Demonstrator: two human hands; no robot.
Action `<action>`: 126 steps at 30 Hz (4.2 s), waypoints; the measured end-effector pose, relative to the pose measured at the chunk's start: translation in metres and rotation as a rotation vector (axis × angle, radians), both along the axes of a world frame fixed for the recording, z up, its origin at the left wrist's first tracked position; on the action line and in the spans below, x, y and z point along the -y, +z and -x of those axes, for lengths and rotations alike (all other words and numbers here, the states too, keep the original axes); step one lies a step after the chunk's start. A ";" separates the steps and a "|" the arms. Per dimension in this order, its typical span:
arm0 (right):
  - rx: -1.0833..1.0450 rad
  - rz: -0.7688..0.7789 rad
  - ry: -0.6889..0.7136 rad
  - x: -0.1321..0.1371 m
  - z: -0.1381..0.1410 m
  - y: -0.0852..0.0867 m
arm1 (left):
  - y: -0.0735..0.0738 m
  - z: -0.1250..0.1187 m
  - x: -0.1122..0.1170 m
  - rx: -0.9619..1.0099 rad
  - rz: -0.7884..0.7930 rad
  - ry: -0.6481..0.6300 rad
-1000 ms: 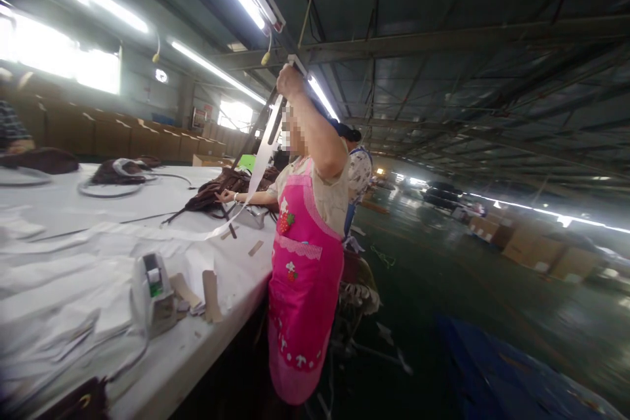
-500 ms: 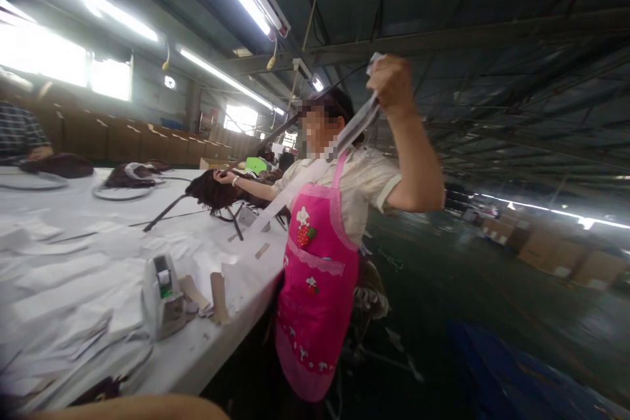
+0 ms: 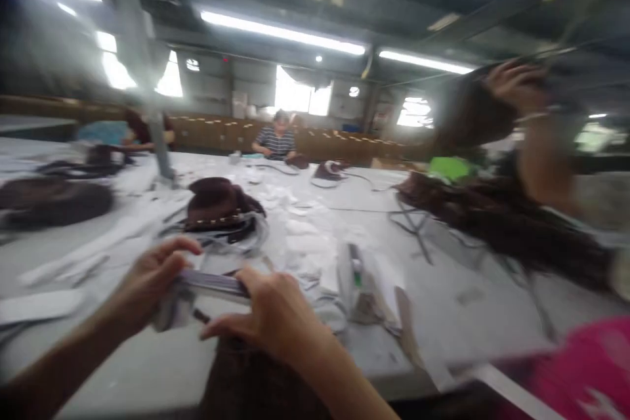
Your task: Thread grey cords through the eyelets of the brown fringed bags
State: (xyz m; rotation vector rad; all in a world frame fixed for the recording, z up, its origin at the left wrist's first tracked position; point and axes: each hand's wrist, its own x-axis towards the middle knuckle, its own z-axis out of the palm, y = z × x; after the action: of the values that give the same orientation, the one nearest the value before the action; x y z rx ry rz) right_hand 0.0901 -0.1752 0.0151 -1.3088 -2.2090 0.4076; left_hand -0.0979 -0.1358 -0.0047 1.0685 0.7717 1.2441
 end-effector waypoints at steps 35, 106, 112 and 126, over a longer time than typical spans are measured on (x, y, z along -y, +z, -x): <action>-0.331 0.092 0.086 -0.012 0.004 -0.055 | -0.033 -0.009 0.005 -0.622 -0.402 -0.018; -0.256 0.056 0.017 -0.001 0.024 -0.012 | 0.018 -0.013 0.018 -0.033 -0.163 0.139; 0.125 -0.059 -0.052 -0.006 0.015 -0.039 | 0.013 -0.003 0.013 -0.657 -0.382 -0.190; -0.347 0.139 0.052 -0.008 0.014 -0.038 | -0.009 -0.014 0.011 0.002 -0.082 0.062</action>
State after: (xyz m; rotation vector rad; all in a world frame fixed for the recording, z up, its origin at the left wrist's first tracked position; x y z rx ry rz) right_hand 0.0760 -0.1677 -0.0230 -1.1505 -1.9535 0.7593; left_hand -0.0843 -0.1466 -0.0141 1.1168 0.7621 1.3389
